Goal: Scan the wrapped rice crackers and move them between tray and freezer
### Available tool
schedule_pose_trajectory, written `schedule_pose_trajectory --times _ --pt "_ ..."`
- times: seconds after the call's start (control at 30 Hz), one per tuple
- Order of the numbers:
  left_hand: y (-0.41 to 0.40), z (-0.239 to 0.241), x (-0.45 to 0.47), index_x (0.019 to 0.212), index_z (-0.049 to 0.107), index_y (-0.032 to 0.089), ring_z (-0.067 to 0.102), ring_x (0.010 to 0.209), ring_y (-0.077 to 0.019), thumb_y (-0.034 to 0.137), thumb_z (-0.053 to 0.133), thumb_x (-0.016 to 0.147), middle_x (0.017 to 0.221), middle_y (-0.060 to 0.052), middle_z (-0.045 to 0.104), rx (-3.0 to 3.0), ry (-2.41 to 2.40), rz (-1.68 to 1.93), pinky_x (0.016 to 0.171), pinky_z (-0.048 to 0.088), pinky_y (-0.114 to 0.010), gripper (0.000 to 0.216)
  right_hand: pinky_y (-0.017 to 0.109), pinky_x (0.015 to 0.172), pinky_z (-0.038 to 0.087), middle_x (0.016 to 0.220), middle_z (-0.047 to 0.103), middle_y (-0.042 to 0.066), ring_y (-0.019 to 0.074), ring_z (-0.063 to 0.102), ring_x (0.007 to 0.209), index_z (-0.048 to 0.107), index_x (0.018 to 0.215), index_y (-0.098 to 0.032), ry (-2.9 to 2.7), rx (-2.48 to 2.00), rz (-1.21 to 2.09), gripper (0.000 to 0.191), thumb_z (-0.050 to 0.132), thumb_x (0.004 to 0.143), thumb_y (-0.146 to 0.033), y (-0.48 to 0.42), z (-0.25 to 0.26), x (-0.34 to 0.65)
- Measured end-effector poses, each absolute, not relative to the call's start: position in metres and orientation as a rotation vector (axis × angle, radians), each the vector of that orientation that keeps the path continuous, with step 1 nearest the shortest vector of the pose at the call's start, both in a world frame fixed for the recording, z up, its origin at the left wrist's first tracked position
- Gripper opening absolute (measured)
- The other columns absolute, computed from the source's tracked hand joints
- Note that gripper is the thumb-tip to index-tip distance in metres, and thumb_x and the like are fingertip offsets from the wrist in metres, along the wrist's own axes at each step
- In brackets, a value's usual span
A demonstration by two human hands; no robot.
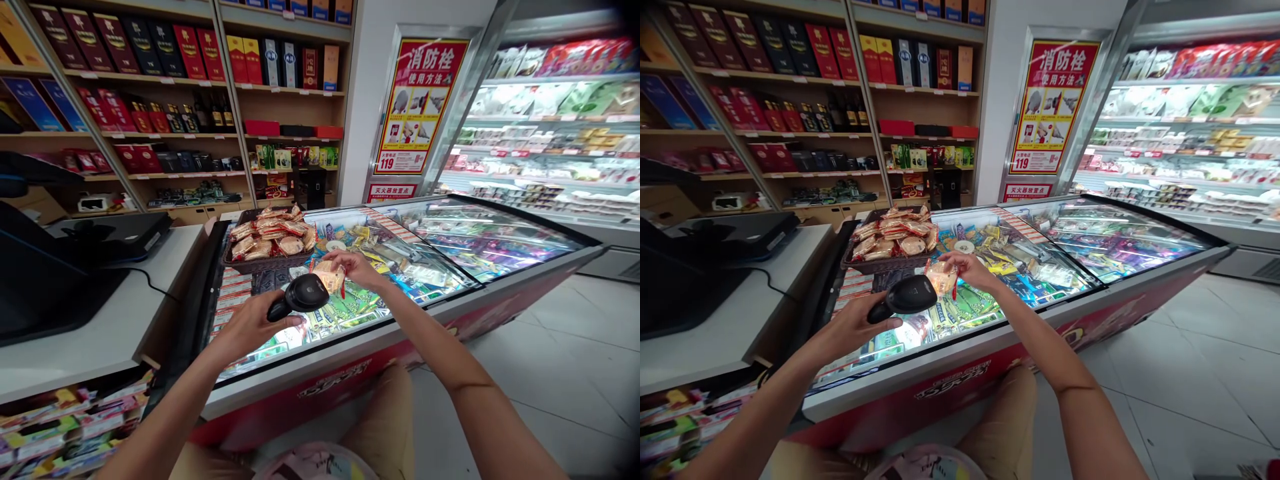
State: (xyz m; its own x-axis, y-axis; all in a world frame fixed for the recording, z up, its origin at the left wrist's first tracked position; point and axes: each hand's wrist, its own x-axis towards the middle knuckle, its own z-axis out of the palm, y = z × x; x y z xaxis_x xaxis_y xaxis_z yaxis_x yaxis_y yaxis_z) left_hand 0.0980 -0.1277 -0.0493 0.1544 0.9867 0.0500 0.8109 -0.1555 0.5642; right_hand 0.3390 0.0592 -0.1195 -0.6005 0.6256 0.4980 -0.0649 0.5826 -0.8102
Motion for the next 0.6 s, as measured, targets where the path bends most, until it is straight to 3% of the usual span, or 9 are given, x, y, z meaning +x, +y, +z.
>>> schedule_pose_trajectory --times 0.3,0.5,0.6 --pt "-0.129 -0.057 0.087 0.091 0.065 0.018 0.050 0.068 -0.0171 0.065 0.057 0.079 0.074 0.001 0.058 1.990 1.720 0.633 0.056 0.030 -0.024 0.049 0.037 0.093 0.052 0.120 0.064 0.007 0.0229 0.061 0.113 0.069 0.079 -0.020 -1.865 -0.446 1.136 0.011 0.076 0.070 -0.024 0.062 -0.126 0.321" --pt "-0.121 -0.081 0.060 0.107 0.065 0.020 0.064 0.087 -0.0260 0.068 0.056 0.078 0.095 -0.005 0.071 1.913 1.853 0.515 0.069 0.042 -0.028 0.056 0.035 0.100 0.048 0.129 0.054 0.009 0.0224 0.056 0.119 0.066 0.096 -0.020 -1.634 -0.611 0.888 0.030 0.074 0.067 -0.022 0.080 -0.113 0.284" --pt "-0.114 -0.095 0.048 0.113 0.063 0.022 0.066 0.096 -0.0290 0.063 0.060 0.077 0.104 -0.007 0.072 1.878 1.931 0.409 0.073 0.043 -0.030 0.055 0.036 0.101 0.047 0.120 0.057 0.008 0.0226 0.057 0.114 0.066 0.100 -0.020 -1.624 -0.826 0.697 0.031 0.069 0.069 -0.021 0.103 -0.098 0.257"
